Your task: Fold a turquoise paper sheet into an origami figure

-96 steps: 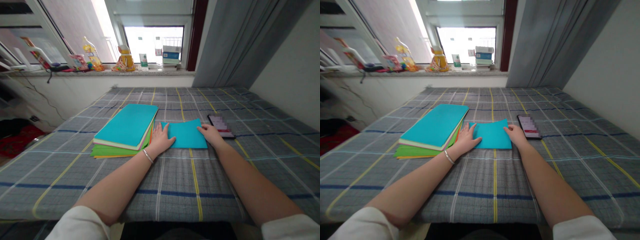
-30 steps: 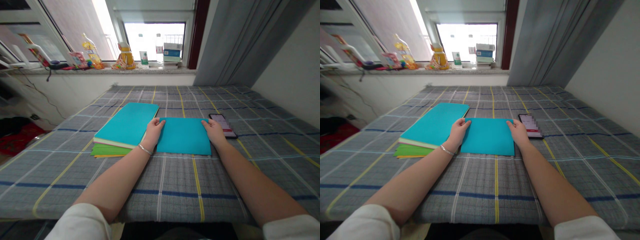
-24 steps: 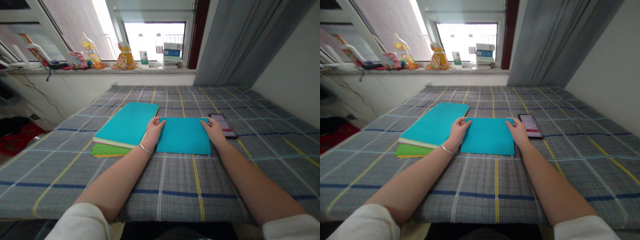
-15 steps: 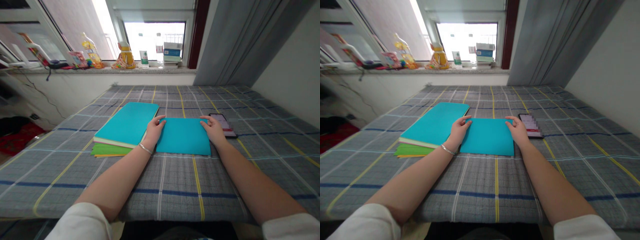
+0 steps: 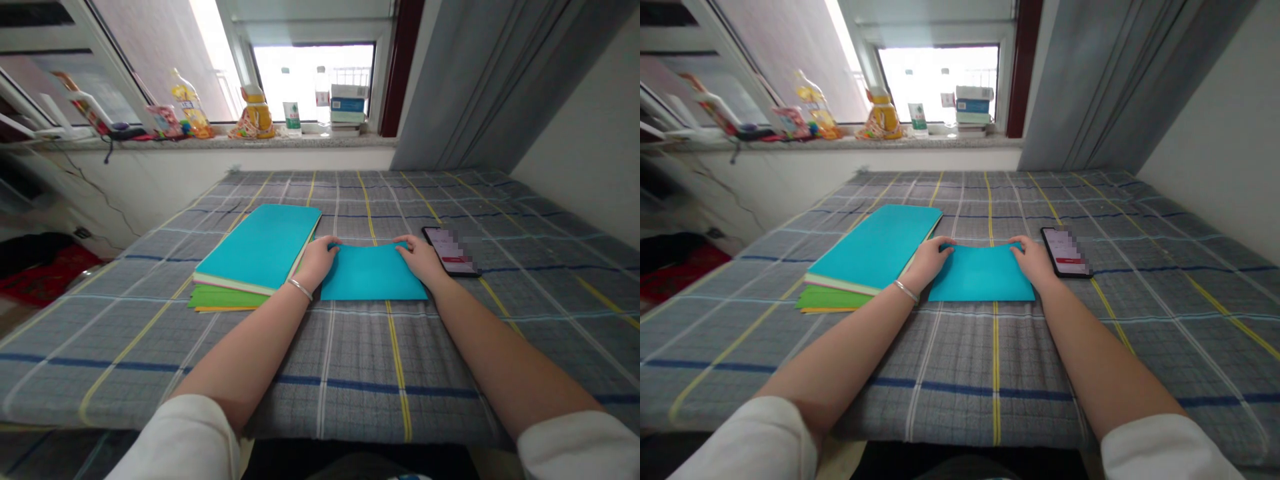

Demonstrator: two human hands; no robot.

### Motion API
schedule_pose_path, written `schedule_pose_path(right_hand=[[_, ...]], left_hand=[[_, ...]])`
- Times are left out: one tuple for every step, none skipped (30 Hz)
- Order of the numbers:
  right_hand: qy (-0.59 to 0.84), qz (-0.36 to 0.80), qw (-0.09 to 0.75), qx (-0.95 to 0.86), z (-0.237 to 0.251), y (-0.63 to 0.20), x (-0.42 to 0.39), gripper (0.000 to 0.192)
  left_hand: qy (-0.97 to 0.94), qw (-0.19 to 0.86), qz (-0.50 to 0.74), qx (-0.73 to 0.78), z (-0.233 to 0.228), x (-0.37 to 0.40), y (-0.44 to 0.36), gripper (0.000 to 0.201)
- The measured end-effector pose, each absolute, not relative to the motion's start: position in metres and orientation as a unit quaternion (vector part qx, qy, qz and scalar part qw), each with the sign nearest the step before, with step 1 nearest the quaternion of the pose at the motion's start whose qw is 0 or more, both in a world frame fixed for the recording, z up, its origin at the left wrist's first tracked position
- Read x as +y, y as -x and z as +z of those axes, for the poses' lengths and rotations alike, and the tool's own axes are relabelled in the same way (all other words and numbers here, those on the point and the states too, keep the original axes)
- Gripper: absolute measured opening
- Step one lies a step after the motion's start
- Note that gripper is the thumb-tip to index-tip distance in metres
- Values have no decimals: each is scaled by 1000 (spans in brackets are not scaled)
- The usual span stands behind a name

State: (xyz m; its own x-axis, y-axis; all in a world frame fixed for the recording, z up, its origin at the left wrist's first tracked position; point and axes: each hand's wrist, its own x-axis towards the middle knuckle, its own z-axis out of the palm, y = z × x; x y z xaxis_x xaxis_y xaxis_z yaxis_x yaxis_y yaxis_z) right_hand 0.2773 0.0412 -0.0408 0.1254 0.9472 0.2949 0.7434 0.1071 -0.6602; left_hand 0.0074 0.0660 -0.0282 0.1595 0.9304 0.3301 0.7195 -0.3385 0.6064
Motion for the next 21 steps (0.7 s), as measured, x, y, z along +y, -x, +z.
schedule_pose_path(right_hand=[[657,128,368,-645,-42,-277,43,26],[661,120,369,-643,-42,-278,44,26],[664,113,368,-641,-43,-278,46,26],[666,108,366,-641,-43,-278,47,26],[668,102,362,-642,-43,-279,48,27],[670,98,355,-644,-42,-279,49,26],[671,92,348,-648,-42,-279,49,26],[671,87,341,-652,-42,-279,50,25],[670,83,336,-656,-42,-280,51,25],[669,80,332,-660,-43,-280,51,25],[667,79,331,-663,-43,-280,52,25],[665,78,331,-665,-44,-281,52,25],[664,77,332,-666,-45,-281,52,25],[662,77,333,-667,-45,-281,53,25],[662,77,333,-667,-46,-281,53,25],[663,77,334,-666,-46,-281,53,25],[663,76,334,-665,-46,-281,53,25],[664,76,333,-665,-46,-281,52,25],[665,76,333,-665,-46,-281,52,24],[665,76,332,-665,-46,-281,52,24],[665,75,331,-666,-46,-281,52,24]], left_hand=[[-756,135,324,552,-30,69,-9,21],[-765,116,311,552,-31,72,-11,22],[-773,100,299,551,-32,75,-13,23],[-779,89,288,550,-33,77,-14,24],[-784,83,279,548,-33,78,-15,24],[-789,78,270,546,-33,79,-16,24],[-796,72,261,542,-33,78,-17,24],[-802,66,252,538,-33,77,-17,24],[-807,61,245,535,-32,76,-18,24],[-811,53,237,532,-32,74,-18,25],[-816,39,227,529,-31,72,-18,25],[-822,17,216,528,-30,70,-18,25],[-827,-11,203,525,-30,68,-19,25],[-831,-45,191,520,-29,67,-19,25],[-836,-78,181,512,-28,66,-20,24],[-842,-104,171,501,-27,65,-21,24],[-850,-119,160,487,-27,65,-22,24],[-862,-123,146,470,-26,65,-23,24],[-876,-121,129,449,-26,66,-24,24],[-891,-116,111,425,-26,67,-25,25],[-905,-111,95,400,-26,68,-26,25]])
